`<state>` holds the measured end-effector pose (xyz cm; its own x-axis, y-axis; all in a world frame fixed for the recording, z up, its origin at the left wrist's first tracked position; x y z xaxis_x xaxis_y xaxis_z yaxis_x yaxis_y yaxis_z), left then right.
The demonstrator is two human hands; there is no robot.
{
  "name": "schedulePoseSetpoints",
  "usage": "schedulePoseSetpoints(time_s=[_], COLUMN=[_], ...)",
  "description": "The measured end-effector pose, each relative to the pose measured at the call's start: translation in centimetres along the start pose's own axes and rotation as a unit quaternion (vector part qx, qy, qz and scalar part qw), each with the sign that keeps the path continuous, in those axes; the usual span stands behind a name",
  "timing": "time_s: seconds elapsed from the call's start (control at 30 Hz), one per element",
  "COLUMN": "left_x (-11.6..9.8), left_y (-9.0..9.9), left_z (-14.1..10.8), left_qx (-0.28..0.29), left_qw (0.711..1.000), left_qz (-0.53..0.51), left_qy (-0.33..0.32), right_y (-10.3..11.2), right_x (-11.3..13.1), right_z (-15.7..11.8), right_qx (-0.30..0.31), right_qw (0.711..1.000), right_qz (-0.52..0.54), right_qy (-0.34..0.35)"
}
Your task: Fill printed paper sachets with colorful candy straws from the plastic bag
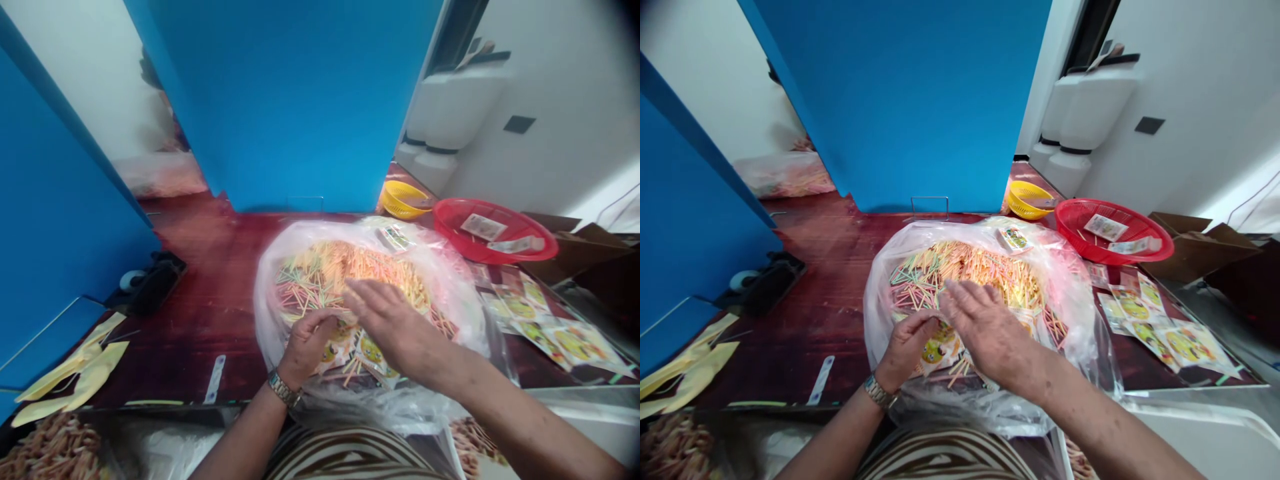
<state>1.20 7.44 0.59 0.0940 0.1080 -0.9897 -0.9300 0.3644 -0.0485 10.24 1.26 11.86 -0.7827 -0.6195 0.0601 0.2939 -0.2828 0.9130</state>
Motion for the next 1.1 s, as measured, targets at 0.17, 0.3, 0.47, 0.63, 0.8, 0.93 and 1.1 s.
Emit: schedulePoseSetpoints(time_s=[0.17,0.3,0.47,0.63,0.8,0.93,1.1], left_x=[0.2,0.6,0.0,0.4,-0.7,-1.0,-0.7], left_y=[0.9,0.8,0.5,-1.7,-4.6,-3.6,-1.1], left_z=[0.2,0.3,-0.3,-0.7,-1.1,-0.9,-0.9], left_qx=[-0.029,-0.035,-0.034,0.072,0.164,0.148,0.135], left_qw=[1.000,0.999,0.999,0.997,0.973,0.947,0.901], left_qz=[-0.010,-0.032,-0.013,0.022,0.163,0.280,0.402], left_qy=[0.008,0.014,-0.012,0.023,-0.026,-0.050,-0.088], right_y=[1.4,-1.4,-2.8,-1.7,-2.4,-4.4,-5.9], right_x=[-1.6,-1.7,-1.4,-0.3,-0.7,-3.5,-5.8], right_z=[-1.3,-1.3,-2.0,-2.9,-4.8,-7.0,-1.3], right_qx=[-0.138,-0.106,-0.103,-0.137,-0.100,0.007,0.063], right_qw=[0.988,0.987,0.981,0.980,0.986,0.988,0.988], right_qz=[0.032,0.079,0.113,0.129,0.094,-0.008,-0.098], right_qy=[-0.065,-0.095,-0.116,-0.071,-0.094,-0.156,-0.097])
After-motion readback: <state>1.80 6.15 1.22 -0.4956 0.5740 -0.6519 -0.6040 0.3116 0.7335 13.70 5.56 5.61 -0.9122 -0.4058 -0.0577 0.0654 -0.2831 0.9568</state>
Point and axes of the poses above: each hand's wrist, its own z-axis towards the middle knuckle, its own y-axis out of the back of the hand, x = y × z, the point moved 10 cm from there along z, towards the middle knuckle, and after that the axes turned 1 degree about -z, right-handed, at the moved point
